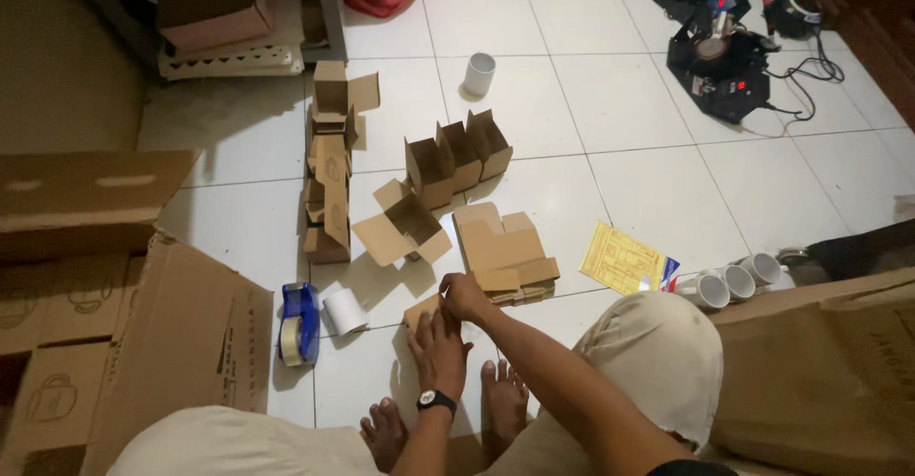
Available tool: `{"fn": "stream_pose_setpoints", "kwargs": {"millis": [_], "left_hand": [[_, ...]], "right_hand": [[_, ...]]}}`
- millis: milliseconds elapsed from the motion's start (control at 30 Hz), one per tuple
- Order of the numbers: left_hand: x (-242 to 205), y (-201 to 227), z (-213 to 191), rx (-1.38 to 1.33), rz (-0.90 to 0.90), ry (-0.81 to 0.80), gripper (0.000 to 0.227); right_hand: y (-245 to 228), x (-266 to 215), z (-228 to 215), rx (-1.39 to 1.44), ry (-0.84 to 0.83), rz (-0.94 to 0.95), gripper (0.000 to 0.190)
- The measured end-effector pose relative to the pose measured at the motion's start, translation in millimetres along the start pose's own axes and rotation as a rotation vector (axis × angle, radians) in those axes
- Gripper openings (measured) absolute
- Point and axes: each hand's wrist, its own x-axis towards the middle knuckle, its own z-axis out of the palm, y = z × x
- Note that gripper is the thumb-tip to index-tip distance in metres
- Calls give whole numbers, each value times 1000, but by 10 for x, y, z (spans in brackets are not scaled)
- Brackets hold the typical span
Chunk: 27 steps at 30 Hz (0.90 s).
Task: The person sits on the floor and packs white ceramic mugs into small cardboard boxes. They wrap each mug in a white protective sleeve before placing it inside a box and closing the flaps. The person handles the mugs and boxes one at a time, stacking the finished packages.
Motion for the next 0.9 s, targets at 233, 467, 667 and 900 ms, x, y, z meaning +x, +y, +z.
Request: {"fn": "stream_pose_setpoints", "kwargs": {"millis": [233, 467, 667, 900], "left_hand": [[273, 440, -185, 221, 512, 598, 59], [476, 867, -239, 10, 514, 164, 105], [423, 945, -232, 187, 431, 246, 98], [402, 914, -276, 258, 399, 322, 54]], "right_hand": [[-2, -26, -11, 23, -162, -7, 29], [203, 14, 91, -11, -265, -102, 15], [185, -9, 78, -2, -366, -2, 22], [220, 1, 138, -55, -368, -82, 17]]}}
